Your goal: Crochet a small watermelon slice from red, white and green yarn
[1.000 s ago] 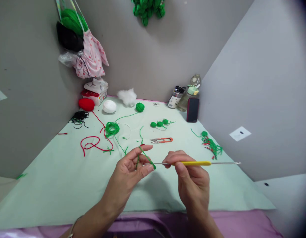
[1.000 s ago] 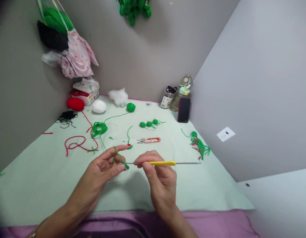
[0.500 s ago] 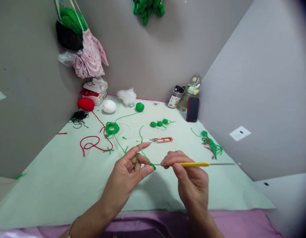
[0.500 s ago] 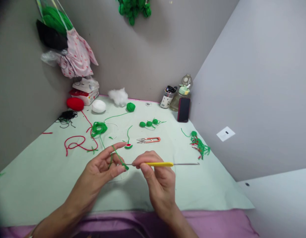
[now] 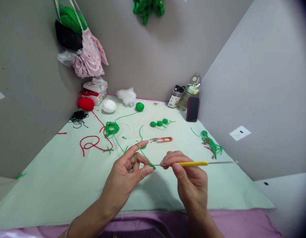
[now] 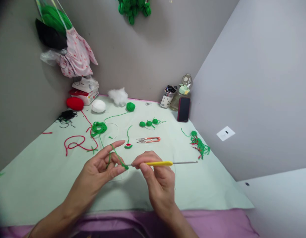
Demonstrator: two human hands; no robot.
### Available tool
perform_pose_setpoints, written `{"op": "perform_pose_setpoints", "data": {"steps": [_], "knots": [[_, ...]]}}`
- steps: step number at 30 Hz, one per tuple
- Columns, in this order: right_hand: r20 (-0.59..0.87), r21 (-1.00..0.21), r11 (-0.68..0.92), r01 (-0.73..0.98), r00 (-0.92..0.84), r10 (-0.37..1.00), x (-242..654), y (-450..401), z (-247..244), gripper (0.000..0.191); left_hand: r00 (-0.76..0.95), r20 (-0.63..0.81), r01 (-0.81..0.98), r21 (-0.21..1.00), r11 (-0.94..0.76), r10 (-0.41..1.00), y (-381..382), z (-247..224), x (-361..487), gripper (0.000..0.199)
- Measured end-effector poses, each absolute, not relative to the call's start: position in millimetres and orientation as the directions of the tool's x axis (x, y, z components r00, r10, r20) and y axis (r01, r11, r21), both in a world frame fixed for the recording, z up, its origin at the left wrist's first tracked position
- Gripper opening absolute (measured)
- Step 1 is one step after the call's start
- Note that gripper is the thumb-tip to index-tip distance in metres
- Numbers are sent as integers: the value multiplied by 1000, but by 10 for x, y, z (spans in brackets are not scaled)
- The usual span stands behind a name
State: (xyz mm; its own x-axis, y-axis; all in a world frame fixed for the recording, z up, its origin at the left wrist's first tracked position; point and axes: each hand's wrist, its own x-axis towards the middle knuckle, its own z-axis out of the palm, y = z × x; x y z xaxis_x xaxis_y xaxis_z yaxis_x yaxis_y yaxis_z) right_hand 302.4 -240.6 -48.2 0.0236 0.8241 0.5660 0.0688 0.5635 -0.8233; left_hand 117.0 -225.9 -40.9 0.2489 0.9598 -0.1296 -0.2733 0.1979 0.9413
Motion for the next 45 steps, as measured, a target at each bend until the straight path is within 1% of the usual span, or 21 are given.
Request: {"op": "perform_pose_setpoints", "data": {"steps": [4,11,14,18,21,36,45], "knots": [[569,-819,567,84,0,822,3025,-2402,-477,21,247,-119,-270,945,186,962,-2250,-408,1159,68],[565,-822,563,78,-1,825,3002,-2418,-473,21,232,-125,-228,957,179,965,-2252,-425,1143,63],[542,-840,542,18,15,840,2995,-2400,-511,20,248,-110,-221,961,167,962,-2255,-451,1143,58],[453,-883,457,-108,64,889,2986,-2374,-579,19,266,-99,-255,952,169,959,-2251,-482,1153,53],[437,-885,445,-140,81,896,2978,-2379,-597,18,266,-93,-281,945,169,959,-2257,-488,1159,50],[425,-887,435,-157,91,900,2983,-2383,-592,18,273,-78,-354,919,175,959,-2247,-472,1167,48],[441,-883,447,-145,75,894,2985,-2374,-590,19,286,-80,-349,919,181,955,-2231,-502,1175,49]]}}
